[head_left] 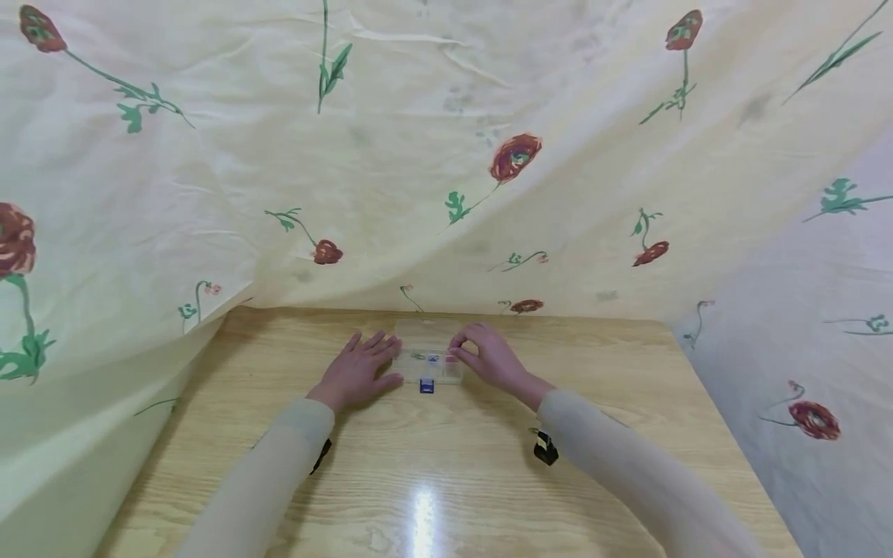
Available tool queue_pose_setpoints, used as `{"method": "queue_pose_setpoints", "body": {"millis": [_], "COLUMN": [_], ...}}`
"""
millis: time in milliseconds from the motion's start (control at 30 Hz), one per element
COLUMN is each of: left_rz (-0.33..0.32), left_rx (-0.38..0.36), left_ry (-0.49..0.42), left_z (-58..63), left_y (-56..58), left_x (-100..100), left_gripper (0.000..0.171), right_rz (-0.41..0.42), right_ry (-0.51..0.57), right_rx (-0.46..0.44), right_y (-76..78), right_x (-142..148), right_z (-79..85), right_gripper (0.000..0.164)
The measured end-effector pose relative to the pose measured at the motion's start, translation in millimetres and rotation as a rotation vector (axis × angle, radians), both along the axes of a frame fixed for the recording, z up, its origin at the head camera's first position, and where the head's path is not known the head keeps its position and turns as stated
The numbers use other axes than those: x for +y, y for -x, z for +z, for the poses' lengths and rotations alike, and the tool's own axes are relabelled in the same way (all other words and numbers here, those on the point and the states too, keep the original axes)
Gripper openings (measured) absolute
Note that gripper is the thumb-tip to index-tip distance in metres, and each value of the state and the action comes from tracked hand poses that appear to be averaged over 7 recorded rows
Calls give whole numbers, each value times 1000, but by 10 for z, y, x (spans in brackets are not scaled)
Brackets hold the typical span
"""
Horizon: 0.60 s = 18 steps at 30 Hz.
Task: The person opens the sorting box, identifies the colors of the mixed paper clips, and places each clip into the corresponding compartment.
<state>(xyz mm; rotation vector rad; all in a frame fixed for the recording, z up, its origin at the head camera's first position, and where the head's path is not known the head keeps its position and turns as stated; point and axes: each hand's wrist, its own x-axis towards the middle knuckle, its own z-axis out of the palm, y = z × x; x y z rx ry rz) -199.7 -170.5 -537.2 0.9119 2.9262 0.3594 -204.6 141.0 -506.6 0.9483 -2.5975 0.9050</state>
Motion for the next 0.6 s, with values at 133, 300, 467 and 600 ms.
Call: {"method": "queue_pose_setpoints", "body": {"millis": [133,300,467,600], "left_rz": [-3,-8,-2,5], "left_rx": [7,22,13,9], "left_ry": [4,3,-2,8], "left_z": [2,-4,1,9], "left_y": [1,3,3,3], "left_x": [10,1,-3,4], "left_gripper": [76,75,75,75], "right_rz": [-17,-27,-44,-49], "right_ry": [5,6,-12,-16], "right_rx": [-25,-50,-79,-109], "right_y": [89,179,228,239], "right_x": [-74,-164,-236,-275], "right_z": [-36,-113,-183,-203], "right_gripper": [3,3,8,8]}}
